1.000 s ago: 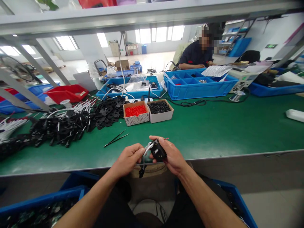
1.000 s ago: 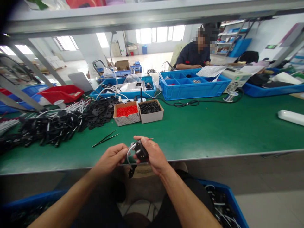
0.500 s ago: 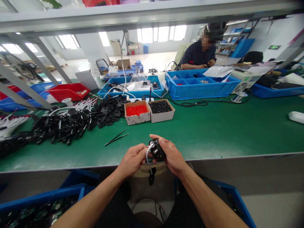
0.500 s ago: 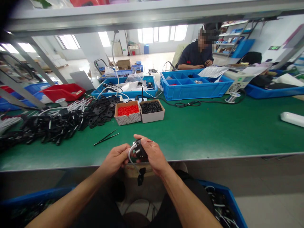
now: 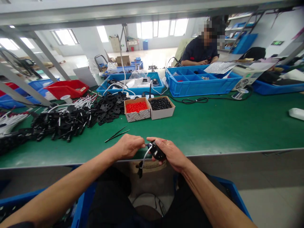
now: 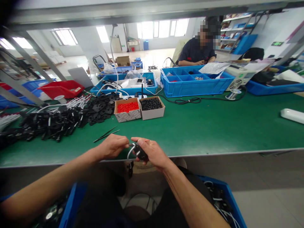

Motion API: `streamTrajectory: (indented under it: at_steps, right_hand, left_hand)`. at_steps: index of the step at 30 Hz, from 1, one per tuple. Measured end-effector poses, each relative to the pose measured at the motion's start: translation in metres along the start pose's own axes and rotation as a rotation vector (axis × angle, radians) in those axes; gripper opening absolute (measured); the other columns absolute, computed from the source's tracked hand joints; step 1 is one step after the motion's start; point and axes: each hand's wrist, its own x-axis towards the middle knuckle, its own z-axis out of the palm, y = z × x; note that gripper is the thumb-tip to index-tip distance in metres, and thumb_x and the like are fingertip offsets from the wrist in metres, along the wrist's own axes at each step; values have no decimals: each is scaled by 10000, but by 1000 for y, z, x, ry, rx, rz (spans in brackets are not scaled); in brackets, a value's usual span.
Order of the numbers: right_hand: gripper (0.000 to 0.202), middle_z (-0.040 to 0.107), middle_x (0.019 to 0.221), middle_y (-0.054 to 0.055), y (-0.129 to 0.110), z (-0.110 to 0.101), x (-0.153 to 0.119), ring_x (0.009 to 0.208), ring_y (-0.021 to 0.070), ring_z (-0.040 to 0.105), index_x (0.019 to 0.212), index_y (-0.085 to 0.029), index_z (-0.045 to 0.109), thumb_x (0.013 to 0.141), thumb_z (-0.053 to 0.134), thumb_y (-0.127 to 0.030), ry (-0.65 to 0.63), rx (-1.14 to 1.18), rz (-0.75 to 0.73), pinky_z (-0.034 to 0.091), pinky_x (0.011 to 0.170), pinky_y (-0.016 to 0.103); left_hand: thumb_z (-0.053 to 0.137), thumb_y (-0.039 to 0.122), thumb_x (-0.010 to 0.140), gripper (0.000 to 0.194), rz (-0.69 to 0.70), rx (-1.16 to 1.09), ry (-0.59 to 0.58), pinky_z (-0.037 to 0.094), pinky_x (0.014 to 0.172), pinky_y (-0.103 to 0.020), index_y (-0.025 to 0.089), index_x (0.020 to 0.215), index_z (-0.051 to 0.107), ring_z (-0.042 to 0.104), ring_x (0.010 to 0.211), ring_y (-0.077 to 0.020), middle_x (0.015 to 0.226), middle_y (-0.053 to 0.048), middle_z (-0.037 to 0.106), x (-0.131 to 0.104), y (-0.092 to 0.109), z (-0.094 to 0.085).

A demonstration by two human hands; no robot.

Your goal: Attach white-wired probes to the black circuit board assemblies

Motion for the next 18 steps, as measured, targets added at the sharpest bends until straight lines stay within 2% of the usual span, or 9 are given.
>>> streamTrajectory:
  at_steps: [2, 4, 8, 11, 14, 16, 18]
  right_hand:
    - [711, 582, 1045, 113, -1, -1, 2, 730, 112, 612, 1427, -194, 459, 914, 475, -687, -12, -38, 22, 447, 443, 109]
    - [713, 584, 1037, 111, -3, -3, 4, 715, 108, 606, 1426, -192, 463, 912, 474, -686, -13, -69, 35, 433, 429, 105]
    - [711, 583, 1021, 113, -5, -5, 7, 695, 108, 593, 1416, -180, 468, 909, 480, -678, -24, -68, 31, 435, 425, 120]
    - [691, 581, 1024, 114, -5, -6, 6, 699, 105, 588, 1405, -181, 470, 917, 470, -670, -27, -11, 19, 458, 452, 137]
    - [665, 580, 1031, 113, -4, -9, 4, 695, 104, 587, 1386, -187, 485, 920, 471, -661, 7, 18, 25, 453, 451, 135]
    - [649, 580, 1033, 112, -4, -11, 3, 704, 109, 594, 1384, -194, 485, 925, 466, -653, 43, 39, 14, 459, 455, 138]
    - [632, 578, 1032, 110, -4, -11, 2, 715, 115, 602, 1386, -199, 479, 934, 455, -641, 76, 75, -7, 472, 467, 147]
  left_hand:
    - [420, 280, 976, 234, 142, 158, -69, 273, 579, -276, 161, 822, 550, 474, 622, -111, 721, -7, 566, 5, -10, -12]
    - [430, 281, 972, 210, 218, 274, -128, 280, 590, -287, 172, 849, 560, 483, 625, -121, 739, -11, 580, 11, -16, -21]
    - [397, 332, 996, 259, 220, 351, -139, 281, 601, -289, 176, 855, 548, 489, 628, -128, 738, -10, 577, 16, -16, -30]
    - [377, 358, 1008, 279, 110, 260, -138, 277, 601, -277, 180, 870, 542, 513, 663, -122, 745, 1, 579, 10, -13, -28]
    - [357, 380, 1012, 308, -74, 172, -143, 268, 593, -269, 177, 882, 550, 505, 660, -119, 752, -1, 578, -1, -11, -19]
    - [348, 406, 1010, 349, -235, 77, -81, 284, 603, -258, 168, 862, 557, 489, 649, -117, 737, -5, 565, -8, -7, -10]
    - [348, 440, 1004, 386, -396, -108, 11, 314, 616, -244, 159, 838, 555, 481, 641, -111, 707, -1, 545, -12, 1, -1]
